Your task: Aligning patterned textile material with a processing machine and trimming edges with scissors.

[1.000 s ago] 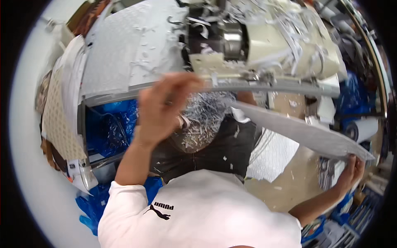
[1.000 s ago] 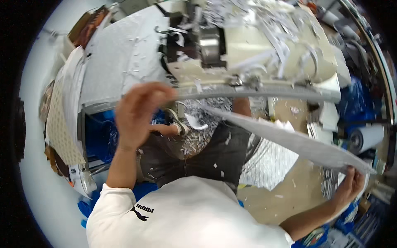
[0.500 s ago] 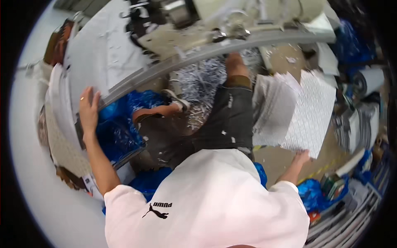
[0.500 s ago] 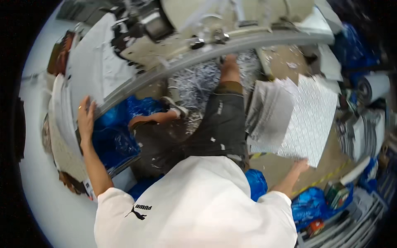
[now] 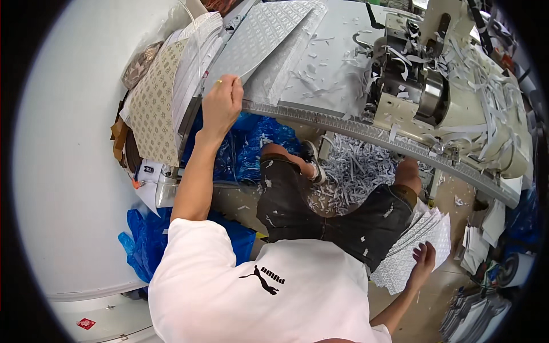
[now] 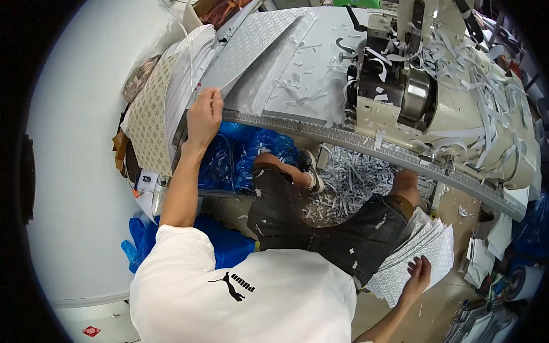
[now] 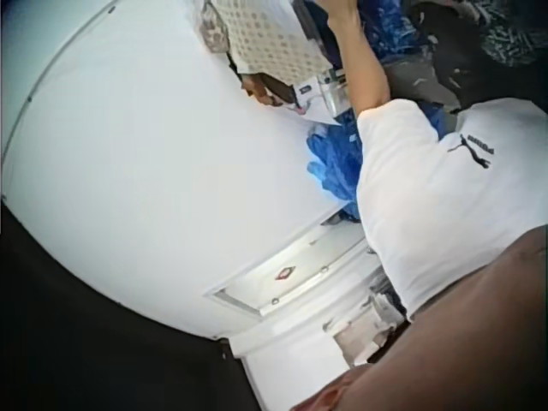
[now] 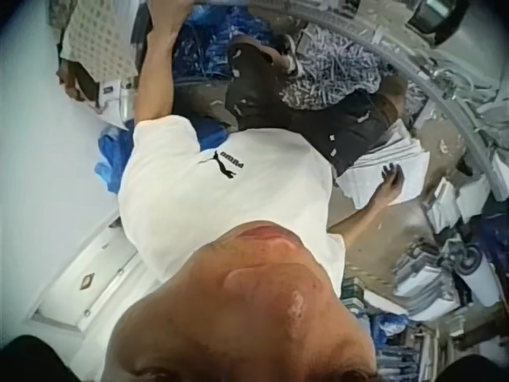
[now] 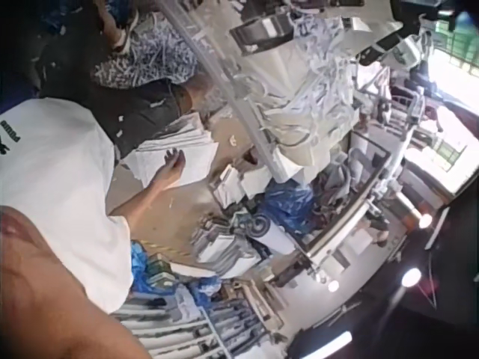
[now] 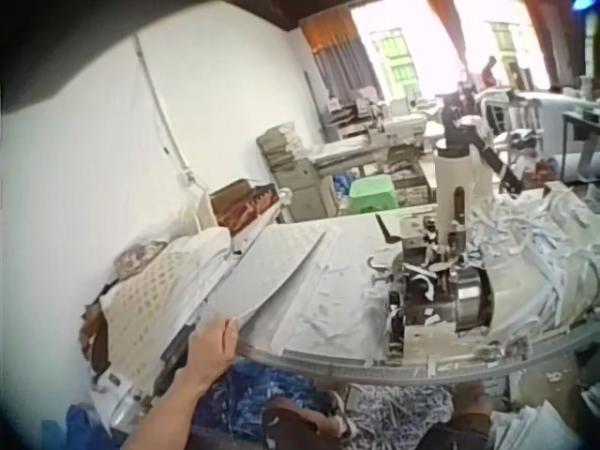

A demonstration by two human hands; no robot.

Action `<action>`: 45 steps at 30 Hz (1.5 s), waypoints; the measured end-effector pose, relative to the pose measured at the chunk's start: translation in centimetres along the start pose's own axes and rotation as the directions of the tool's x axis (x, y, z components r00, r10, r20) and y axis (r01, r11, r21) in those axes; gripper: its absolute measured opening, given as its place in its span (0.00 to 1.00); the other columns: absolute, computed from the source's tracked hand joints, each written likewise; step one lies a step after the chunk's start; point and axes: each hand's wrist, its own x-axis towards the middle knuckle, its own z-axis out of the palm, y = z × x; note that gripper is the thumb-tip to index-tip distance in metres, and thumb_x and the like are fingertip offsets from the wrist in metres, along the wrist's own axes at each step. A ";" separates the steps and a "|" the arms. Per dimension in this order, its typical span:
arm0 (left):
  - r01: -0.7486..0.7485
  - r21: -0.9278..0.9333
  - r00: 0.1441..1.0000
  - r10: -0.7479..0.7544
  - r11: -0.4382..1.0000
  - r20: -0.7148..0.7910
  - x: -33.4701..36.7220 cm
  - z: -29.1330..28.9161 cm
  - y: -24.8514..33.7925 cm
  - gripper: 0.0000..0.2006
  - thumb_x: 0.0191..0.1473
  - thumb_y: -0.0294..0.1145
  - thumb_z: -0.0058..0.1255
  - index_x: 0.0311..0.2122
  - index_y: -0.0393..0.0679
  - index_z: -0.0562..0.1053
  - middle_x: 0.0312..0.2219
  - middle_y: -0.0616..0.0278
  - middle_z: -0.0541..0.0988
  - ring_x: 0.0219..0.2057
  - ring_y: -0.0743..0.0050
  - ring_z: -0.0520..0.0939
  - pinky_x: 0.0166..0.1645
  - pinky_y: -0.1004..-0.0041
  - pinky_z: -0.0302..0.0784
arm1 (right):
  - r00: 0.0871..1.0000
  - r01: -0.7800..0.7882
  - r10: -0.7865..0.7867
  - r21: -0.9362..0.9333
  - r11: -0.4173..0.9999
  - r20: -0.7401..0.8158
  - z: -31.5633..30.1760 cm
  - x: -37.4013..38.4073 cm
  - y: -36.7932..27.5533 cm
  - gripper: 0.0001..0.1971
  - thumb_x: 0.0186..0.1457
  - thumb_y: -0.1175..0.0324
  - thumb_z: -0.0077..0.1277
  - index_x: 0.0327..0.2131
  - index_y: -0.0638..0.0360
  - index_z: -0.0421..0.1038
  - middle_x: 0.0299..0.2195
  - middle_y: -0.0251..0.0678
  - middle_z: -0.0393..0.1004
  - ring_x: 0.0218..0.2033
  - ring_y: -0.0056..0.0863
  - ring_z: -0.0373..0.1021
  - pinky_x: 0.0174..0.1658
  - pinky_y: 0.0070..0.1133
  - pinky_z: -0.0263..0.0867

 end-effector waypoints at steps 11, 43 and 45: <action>-0.295 -0.840 0.825 0.564 0.455 0.016 -14.3 -6.6 15.5 0.03 0.54 0.22 0.51 0.34 0.39 0.70 0.29 0.55 0.80 0.25 0.61 0.81 0.30 0.69 0.80 | 0.697 -0.212 -0.008 0.216 0.953 0.717 24.5 1.3 -27.0 0.21 0.71 0.58 0.43 0.53 0.70 0.70 0.45 0.41 0.79 0.44 0.27 0.76 0.48 0.24 0.71; 0.654 -0.732 0.742 -0.350 0.190 0.572 -1.8 -5.4 9.1 0.18 0.58 0.33 0.60 0.50 0.32 0.75 0.43 0.57 0.83 0.41 0.78 0.82 0.50 0.76 0.74 | 0.760 0.280 -0.438 0.366 0.887 0.479 20.9 0.3 -31.0 0.35 0.62 0.76 0.53 0.69 0.63 0.49 0.40 0.31 0.76 0.28 0.10 0.64 0.31 0.11 0.60; 0.647 -0.718 0.759 -0.309 0.255 0.574 -1.0 -4.9 9.5 0.19 0.57 0.33 0.61 0.49 0.32 0.75 0.42 0.57 0.83 0.41 0.78 0.81 0.50 0.76 0.74 | 0.773 0.327 -0.550 0.543 0.773 0.316 21.2 0.5 -31.1 0.35 0.62 0.75 0.53 0.69 0.65 0.48 0.31 0.27 0.75 0.23 0.06 0.60 0.26 0.11 0.55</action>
